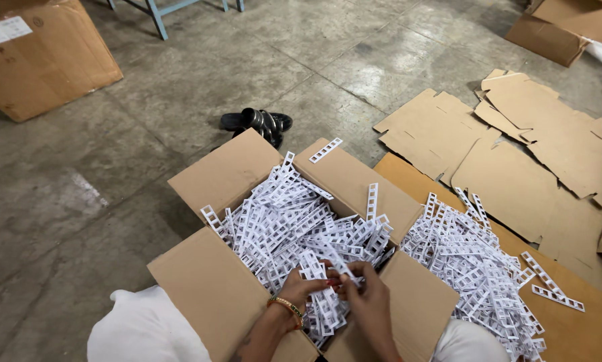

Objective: The person sits on the floor and repeatedly picks up small white plastic clips from a cardboard box, briefly separates them, and places them into a pile on the floor. The task continues throughout the clip with the same repetitive motion.

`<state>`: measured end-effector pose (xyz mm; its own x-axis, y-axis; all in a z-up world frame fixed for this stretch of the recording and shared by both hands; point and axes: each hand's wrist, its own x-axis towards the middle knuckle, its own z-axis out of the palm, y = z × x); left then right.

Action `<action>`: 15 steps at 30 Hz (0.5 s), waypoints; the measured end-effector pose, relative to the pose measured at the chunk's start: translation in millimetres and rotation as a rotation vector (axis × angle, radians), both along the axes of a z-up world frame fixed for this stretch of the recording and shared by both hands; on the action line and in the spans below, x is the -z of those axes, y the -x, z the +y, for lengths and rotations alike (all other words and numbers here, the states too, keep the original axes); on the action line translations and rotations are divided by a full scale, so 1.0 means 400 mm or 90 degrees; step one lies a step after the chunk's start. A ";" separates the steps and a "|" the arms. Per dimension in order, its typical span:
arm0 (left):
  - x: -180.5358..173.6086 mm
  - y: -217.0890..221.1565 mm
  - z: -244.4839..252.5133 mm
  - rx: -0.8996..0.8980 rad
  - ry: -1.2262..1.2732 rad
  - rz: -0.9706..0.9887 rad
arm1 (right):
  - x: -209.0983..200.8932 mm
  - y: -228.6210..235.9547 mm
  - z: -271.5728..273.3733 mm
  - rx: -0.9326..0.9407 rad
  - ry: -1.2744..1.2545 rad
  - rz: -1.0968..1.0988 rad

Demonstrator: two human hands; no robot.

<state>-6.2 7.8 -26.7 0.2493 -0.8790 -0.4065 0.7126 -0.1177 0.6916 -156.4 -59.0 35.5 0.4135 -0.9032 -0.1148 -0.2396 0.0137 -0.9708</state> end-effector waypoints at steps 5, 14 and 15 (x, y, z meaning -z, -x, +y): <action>-0.051 -0.001 0.004 -0.161 -0.033 0.058 | 0.001 0.004 -0.008 0.001 -0.041 -0.093; 0.004 0.009 -0.017 -0.172 -0.257 -0.129 | -0.062 -0.025 0.047 -0.025 0.069 0.111; 0.002 0.008 -0.015 -0.165 -0.268 -0.126 | -0.058 -0.024 0.043 -0.006 0.059 0.101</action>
<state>-9.4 1.8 -27.5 0.5450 -0.5494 -0.6333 0.6154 -0.2508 0.7473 -146.7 -41.6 58.8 0.4047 -0.9094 -0.0960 -0.3898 -0.0766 -0.9177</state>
